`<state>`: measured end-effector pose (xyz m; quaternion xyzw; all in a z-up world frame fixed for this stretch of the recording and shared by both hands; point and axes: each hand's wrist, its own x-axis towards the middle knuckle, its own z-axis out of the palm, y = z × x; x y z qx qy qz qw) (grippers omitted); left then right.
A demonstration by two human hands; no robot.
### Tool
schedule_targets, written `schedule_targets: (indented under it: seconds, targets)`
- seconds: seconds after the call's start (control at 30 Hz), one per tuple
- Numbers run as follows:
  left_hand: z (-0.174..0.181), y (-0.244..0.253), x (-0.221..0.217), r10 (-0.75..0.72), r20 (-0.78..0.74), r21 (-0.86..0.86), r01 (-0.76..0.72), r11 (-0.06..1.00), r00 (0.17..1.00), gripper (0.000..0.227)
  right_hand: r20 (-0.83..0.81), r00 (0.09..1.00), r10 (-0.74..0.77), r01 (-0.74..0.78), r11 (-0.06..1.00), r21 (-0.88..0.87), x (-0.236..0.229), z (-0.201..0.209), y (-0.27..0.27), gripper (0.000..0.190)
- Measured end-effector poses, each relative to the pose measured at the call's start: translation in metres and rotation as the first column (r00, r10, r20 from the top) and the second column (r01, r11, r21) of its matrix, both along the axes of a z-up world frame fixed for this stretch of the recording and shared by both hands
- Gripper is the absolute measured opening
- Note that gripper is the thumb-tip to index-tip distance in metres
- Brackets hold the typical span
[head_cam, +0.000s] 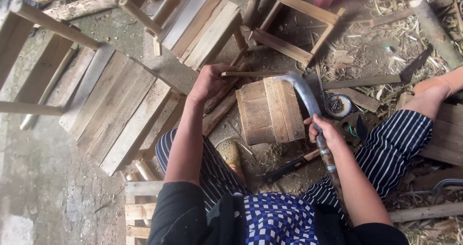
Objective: The person sits on the floor and uses a curved blade to carve and shape a small piece of wood. They repeatedly strike the wood against a larger wooden block to remove material and refine the shape.
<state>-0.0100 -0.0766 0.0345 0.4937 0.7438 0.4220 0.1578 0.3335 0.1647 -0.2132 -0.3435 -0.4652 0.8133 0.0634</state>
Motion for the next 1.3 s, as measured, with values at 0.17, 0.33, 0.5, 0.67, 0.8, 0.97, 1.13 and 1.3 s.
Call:
schedule_targets:
  seconds: [0.17, 0.33, 0.5, 0.67, 0.8, 0.97, 1.13, 1.3]
  targets:
    - [0.011, -0.019, -0.005, 0.113, 0.249, 0.076, -0.136, 0.988, 0.962, 0.023, 0.179, 0.980, 0.090, -0.088, 0.996, -0.020, -0.008, -0.024, -0.027, 0.043]
    - [-0.034, -0.038, -0.050, 0.206, 0.649, 0.152, -0.390, 0.908, 0.732, 0.024, 0.273, 0.961, 0.052, -0.077, 0.994, 0.082, -0.007, -0.031, -0.019, 0.039]
    - [-0.073, -0.055, -0.084, 0.185, 0.882, 0.151, -0.631, 0.761, 0.434, 0.015, 0.297, 0.954, 0.046, -0.096, 0.983, 0.158, -0.005, -0.036, -0.017, 0.039]
    - [-0.127, -0.066, -0.119, 0.117, 0.973, 0.089, -0.785, 0.613, 0.201, 0.019, 0.278, 0.960, 0.024, -0.094, 0.966, 0.242, -0.008, -0.031, -0.020, 0.033]
    - [-0.138, -0.069, -0.124, 0.081, 0.992, 0.030, -0.819, 0.574, 0.094, 0.039, 0.277, 0.961, 0.011, -0.090, 0.958, 0.272, -0.010, -0.033, -0.019, 0.034]
    - [-0.038, -0.063, -0.077, 0.150, 0.988, -0.098, -0.844, 0.527, -0.021, 0.072, 0.429, 0.903, -0.010, -0.248, 0.804, 0.541, -0.003, -0.051, -0.003, 0.050]
    - [-0.023, -0.048, -0.048, 0.280, 0.919, 0.060, -0.802, 0.594, 0.276, 0.097, 0.293, 0.920, -0.261, 0.049, 0.818, 0.574, -0.004, -0.021, 0.029, 0.034]
    - [0.051, -0.017, 0.024, 0.276, 0.547, 0.274, -0.481, 0.833, 0.790, 0.112, 0.478, 0.841, -0.253, -0.098, 0.798, 0.595, -0.014, 0.025, 0.082, 0.020]
